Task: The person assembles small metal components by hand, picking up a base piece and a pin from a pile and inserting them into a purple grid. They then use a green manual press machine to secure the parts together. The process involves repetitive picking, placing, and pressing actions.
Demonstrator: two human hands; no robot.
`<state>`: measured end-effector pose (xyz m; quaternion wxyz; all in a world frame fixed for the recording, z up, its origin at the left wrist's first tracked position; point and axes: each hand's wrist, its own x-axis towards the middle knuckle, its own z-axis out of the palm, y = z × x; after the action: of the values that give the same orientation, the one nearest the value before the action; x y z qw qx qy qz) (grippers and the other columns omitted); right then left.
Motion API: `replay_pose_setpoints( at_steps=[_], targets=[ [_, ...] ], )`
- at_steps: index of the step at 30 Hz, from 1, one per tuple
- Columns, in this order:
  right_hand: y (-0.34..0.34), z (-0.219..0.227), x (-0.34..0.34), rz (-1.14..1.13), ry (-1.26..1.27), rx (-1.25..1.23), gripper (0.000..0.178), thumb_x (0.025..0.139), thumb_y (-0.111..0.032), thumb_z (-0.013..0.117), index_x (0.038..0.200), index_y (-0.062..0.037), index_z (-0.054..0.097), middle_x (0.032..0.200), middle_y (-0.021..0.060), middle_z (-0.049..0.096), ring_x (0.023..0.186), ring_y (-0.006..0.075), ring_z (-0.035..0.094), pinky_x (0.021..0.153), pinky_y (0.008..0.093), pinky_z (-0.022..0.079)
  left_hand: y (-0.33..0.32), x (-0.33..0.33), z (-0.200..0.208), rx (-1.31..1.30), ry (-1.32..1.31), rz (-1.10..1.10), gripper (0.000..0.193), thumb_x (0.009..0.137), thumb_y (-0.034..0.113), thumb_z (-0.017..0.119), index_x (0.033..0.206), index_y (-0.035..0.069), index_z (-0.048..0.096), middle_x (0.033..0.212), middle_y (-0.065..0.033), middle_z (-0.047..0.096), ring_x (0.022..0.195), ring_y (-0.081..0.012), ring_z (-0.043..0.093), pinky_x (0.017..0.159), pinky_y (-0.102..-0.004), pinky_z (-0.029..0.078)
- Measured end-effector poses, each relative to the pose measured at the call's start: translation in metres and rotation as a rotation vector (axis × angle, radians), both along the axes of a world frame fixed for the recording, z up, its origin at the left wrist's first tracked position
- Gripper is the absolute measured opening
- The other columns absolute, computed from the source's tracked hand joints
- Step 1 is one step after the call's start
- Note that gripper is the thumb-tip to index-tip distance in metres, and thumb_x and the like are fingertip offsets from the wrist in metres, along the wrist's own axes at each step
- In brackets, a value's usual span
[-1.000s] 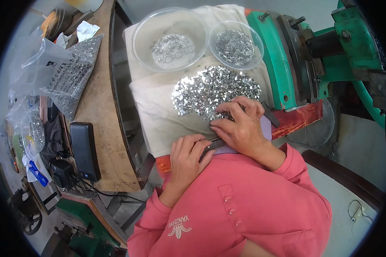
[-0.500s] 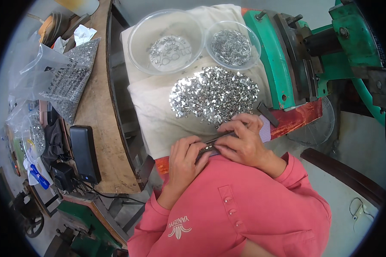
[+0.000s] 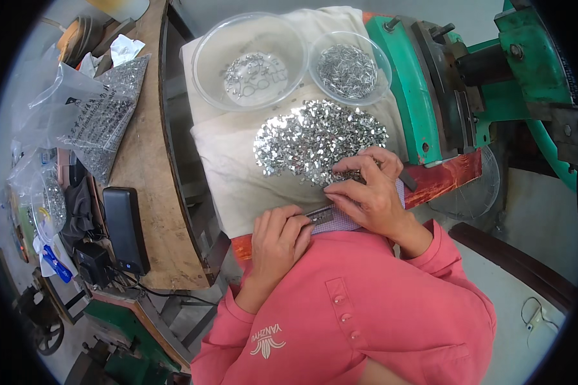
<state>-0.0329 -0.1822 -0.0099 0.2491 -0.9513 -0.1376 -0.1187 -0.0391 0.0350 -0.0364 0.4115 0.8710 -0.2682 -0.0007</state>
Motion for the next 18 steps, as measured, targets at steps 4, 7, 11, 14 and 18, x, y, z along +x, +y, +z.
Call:
replay_pose_setpoints(
  at_steps=[4, 7, 11, 14, 18],
  targets=[
    [0.001, -0.002, 0.007, 0.043, -0.009, -0.033, 0.016, 0.068, -0.019, 0.081, 0.083, -0.0197, 0.074, 0.111, -0.0049, 0.063, 0.113, 0.0269, 0.047, 0.095, 0.0423, 0.028, -0.002, 0.002, 0.005, 0.078, -0.115, -0.042, 0.022, 0.071, 0.01, 0.079, 0.088, 0.008, 0.066, 0.098, -0.0045, 0.063, 0.085, -0.0235, 0.06, 0.072, -0.0359, 0.044],
    [0.003, -0.003, 0.012, 0.066, -0.012, -0.057, 0.011, 0.071, -0.019, 0.077, 0.081, -0.0182, 0.072, 0.112, -0.0055, 0.061, 0.115, 0.0247, 0.047, 0.095, 0.0438, 0.028, -0.006, 0.006, 0.011, 0.138, -0.2, -0.09, 0.019, 0.071, 0.009, 0.077, 0.086, 0.008, 0.065, 0.096, -0.003, 0.063, 0.086, -0.0217, 0.061, 0.073, -0.0354, 0.045],
    [0.008, -0.007, 0.017, 0.104, -0.042, -0.093, 0.009, 0.071, -0.019, 0.075, 0.079, -0.0167, 0.07, 0.113, -0.0043, 0.06, 0.116, 0.0238, 0.046, 0.095, 0.043, 0.029, -0.008, 0.01, 0.012, 0.177, -0.238, -0.143, 0.017, 0.071, 0.008, 0.076, 0.083, 0.008, 0.064, 0.094, -0.0022, 0.063, 0.086, -0.0205, 0.061, 0.073, -0.0354, 0.045],
    [0.014, -0.008, 0.021, 0.127, -0.073, -0.143, 0.008, 0.072, -0.019, 0.072, 0.077, -0.0155, 0.068, 0.113, -0.0033, 0.06, 0.117, 0.0231, 0.046, 0.096, 0.0418, 0.029, -0.008, 0.013, 0.015, 0.142, -0.199, -0.145, 0.016, 0.071, 0.007, 0.075, 0.082, 0.007, 0.064, 0.094, -0.0027, 0.063, 0.085, -0.0211, 0.061, 0.073, -0.0356, 0.045],
    [0.016, -0.006, 0.024, 0.143, -0.076, -0.147, 0.008, 0.073, -0.019, 0.071, 0.076, -0.0152, 0.065, 0.113, -0.0031, 0.06, 0.117, 0.0225, 0.046, 0.096, 0.0414, 0.03, -0.006, 0.019, 0.023, 0.072, -0.089, -0.054, 0.017, 0.069, 0.005, 0.076, 0.082, 0.007, 0.064, 0.093, -0.0039, 0.063, 0.082, -0.0234, 0.06, 0.072, -0.0366, 0.045]
  ],
)
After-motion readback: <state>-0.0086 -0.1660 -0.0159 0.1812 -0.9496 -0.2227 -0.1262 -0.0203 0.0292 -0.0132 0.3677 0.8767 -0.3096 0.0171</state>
